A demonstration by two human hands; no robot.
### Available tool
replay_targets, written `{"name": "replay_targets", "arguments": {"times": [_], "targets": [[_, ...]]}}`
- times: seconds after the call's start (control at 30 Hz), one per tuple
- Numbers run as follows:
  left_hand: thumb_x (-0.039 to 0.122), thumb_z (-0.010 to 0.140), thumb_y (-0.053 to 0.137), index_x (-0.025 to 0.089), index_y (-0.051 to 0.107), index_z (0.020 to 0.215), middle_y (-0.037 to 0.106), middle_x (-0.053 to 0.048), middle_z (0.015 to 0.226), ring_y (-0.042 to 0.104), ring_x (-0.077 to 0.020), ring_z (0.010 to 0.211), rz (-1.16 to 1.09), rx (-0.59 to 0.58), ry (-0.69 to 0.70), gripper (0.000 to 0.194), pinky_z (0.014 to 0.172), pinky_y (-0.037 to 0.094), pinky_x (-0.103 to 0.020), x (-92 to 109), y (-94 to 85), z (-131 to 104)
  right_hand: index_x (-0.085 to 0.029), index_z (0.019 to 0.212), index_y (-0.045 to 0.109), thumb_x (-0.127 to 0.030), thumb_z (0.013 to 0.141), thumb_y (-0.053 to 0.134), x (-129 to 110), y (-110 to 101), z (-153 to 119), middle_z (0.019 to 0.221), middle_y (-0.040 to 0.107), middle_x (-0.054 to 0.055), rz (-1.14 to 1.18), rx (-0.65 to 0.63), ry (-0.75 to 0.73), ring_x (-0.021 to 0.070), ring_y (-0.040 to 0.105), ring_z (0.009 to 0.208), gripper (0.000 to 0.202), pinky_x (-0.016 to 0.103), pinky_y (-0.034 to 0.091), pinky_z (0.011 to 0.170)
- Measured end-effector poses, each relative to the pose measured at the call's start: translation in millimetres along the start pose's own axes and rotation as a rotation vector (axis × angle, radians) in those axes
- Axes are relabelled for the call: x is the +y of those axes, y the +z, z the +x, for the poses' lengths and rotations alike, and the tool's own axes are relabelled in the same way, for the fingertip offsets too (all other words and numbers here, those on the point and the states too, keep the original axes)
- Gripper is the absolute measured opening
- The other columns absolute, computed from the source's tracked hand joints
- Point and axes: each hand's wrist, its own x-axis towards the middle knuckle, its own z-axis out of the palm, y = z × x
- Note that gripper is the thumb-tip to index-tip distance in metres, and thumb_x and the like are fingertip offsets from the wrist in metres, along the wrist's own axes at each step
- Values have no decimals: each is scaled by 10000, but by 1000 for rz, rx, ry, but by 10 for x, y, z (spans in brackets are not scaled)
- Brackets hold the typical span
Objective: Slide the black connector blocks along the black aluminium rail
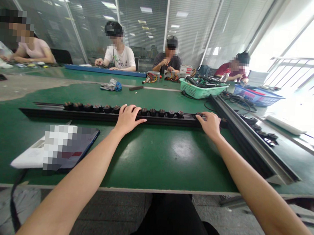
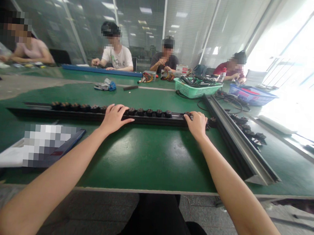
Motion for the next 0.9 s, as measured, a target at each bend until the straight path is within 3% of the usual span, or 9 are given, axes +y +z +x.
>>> {"name": "replay_targets", "arguments": {"times": [0.9], "targets": [[592,962,590,185,591,1350,616,-156,1323,534,-329,1298,16,0,1,562,1233,239,-492,2,-6,-1,-172,1033,719,-458,932,516,45,17,16,1095,725,170,-7,21,5,339,596,1077,366,458,395,924]]}}
